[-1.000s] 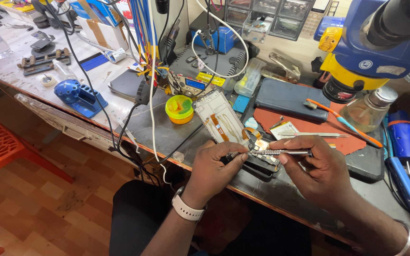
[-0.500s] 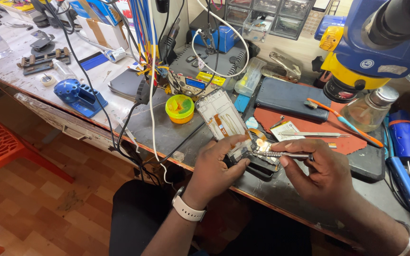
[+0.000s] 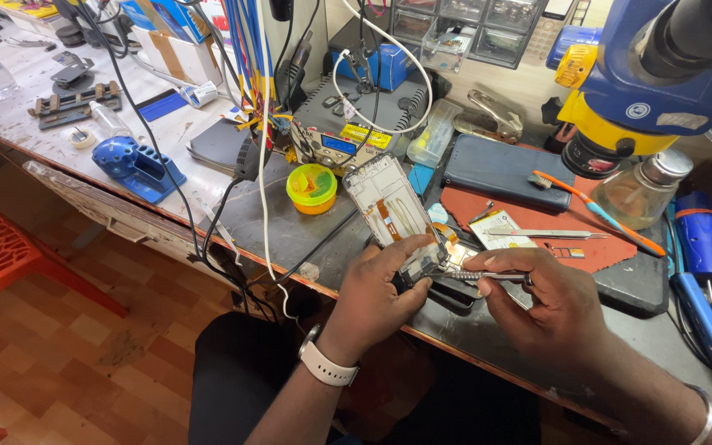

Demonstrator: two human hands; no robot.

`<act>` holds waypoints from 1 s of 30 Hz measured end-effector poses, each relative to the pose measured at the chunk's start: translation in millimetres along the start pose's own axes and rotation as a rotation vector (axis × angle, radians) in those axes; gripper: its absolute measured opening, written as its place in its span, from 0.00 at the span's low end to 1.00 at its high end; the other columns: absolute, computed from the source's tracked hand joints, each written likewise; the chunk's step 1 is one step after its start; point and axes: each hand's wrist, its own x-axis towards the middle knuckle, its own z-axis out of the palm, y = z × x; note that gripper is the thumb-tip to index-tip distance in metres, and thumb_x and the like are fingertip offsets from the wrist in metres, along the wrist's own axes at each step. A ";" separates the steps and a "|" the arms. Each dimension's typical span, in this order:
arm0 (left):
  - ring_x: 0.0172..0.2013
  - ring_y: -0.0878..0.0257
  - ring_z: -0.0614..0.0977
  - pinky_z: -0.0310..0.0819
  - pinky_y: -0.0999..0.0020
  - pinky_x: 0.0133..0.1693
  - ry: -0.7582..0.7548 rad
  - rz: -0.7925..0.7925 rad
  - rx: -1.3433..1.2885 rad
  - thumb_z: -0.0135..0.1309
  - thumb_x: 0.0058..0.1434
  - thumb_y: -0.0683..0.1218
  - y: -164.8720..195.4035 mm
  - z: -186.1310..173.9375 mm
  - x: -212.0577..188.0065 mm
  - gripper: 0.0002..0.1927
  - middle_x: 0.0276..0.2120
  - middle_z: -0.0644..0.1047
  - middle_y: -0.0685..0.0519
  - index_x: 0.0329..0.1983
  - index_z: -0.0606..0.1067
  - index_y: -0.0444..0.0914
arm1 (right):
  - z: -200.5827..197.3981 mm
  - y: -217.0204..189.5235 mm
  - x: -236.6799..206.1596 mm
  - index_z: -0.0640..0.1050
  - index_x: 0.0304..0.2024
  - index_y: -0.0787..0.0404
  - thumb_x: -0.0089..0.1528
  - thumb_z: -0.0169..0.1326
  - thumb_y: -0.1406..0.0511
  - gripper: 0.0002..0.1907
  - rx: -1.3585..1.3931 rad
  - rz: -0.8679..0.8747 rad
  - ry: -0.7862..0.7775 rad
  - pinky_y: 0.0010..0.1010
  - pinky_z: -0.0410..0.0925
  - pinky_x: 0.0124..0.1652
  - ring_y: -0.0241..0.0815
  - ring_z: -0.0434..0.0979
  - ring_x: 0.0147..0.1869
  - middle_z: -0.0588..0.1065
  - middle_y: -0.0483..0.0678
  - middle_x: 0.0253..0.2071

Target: The person uses a screwdriver to remove screws from a disassembled mobile phone chassis, then uses a toothbrush to clean the interior surfaces. The person continues to remove screws and inspect the internal components.

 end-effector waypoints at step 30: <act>0.41 0.53 0.84 0.79 0.62 0.46 0.019 0.006 -0.015 0.64 0.54 0.42 0.3 -1.6 0.5 0.32 0.41 0.82 0.44 0.65 0.73 0.39 | 4.2 -16.4 11.7 0.80 0.38 0.60 0.54 0.69 0.65 0.13 -0.379 -0.090 -0.005 0.38 0.70 0.36 0.48 0.78 0.34 0.79 0.49 0.31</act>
